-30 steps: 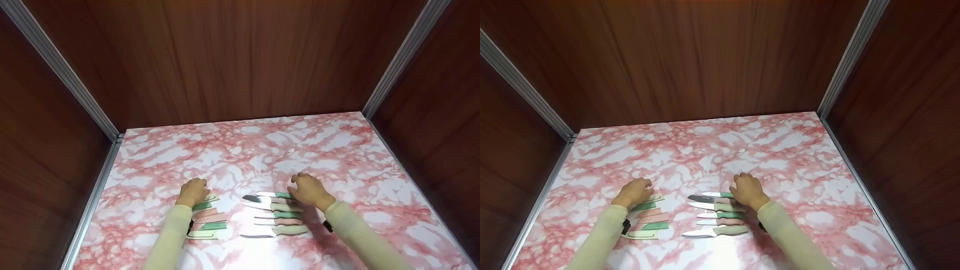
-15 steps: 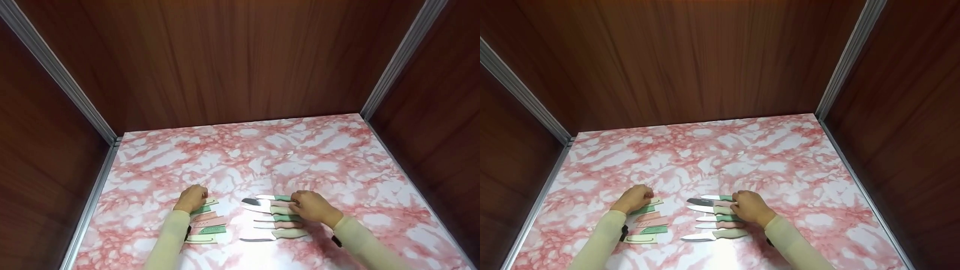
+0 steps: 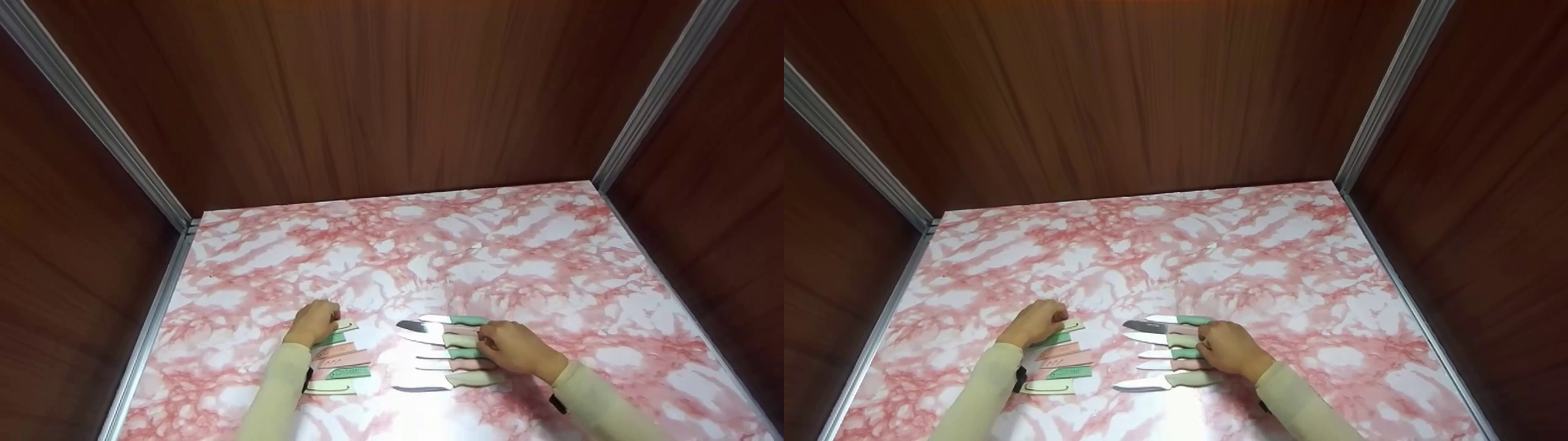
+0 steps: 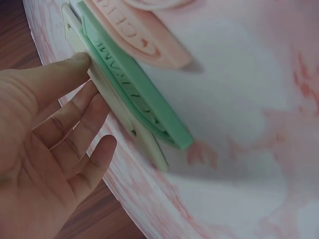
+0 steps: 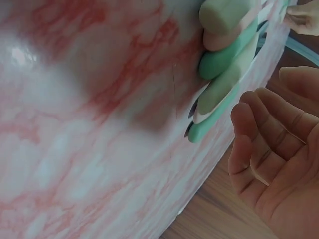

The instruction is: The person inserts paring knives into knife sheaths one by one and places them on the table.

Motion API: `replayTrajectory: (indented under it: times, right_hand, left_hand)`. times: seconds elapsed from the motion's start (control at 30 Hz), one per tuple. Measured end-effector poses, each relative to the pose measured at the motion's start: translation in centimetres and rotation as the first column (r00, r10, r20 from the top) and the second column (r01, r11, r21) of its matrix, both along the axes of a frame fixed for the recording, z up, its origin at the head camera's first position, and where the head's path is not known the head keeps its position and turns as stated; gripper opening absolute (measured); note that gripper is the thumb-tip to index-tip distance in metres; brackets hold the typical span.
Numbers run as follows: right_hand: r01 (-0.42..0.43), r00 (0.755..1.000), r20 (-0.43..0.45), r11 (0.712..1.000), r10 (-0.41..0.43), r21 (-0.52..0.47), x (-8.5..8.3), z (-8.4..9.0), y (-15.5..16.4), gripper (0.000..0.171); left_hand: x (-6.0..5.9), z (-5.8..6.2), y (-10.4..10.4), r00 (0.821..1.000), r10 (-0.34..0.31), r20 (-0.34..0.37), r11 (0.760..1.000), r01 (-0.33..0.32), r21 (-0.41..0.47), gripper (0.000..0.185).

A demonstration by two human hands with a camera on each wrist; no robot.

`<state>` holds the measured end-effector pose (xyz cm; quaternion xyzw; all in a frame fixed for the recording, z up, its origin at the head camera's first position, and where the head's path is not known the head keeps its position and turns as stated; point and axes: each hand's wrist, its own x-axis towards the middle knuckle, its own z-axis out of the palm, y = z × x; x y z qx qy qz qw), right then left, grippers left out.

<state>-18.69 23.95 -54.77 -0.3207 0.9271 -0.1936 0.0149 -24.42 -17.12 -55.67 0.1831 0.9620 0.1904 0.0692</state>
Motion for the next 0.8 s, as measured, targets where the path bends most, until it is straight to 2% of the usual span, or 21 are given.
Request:
replayTrajectory:
  times: [0.3,0.5,0.7,0.8]
  right_hand:
    - [-0.089,0.996,0.005,0.996,0.089,-0.007,1.3,-0.2,-0.1,0.008]
    - [-0.178,0.983,-0.044,0.984,0.178,-0.006,1.8,-0.5,-0.3,0.011]
    - [-0.234,0.968,-0.095,0.972,0.231,-0.019,2.1,-1.1,-0.2,0.011]
    - [-0.242,0.966,-0.098,0.97,0.237,-0.038,2.4,-1.5,-0.3,0.012]
  left_hand:
    - [0.0,-0.1,0.0,1.0,0.004,-0.007,1.0,-0.004,0.005,0.004]
    - [0.1,0.0,0.0,1.0,0.003,0.0,1.0,-0.003,0.012,0.004]
    - [0.1,0.2,0.0,0.999,0.038,-0.01,0.999,-0.038,0.006,0.007]
    - [0.2,0.3,0.0,0.998,0.06,0.012,0.998,-0.06,0.024,0.011]
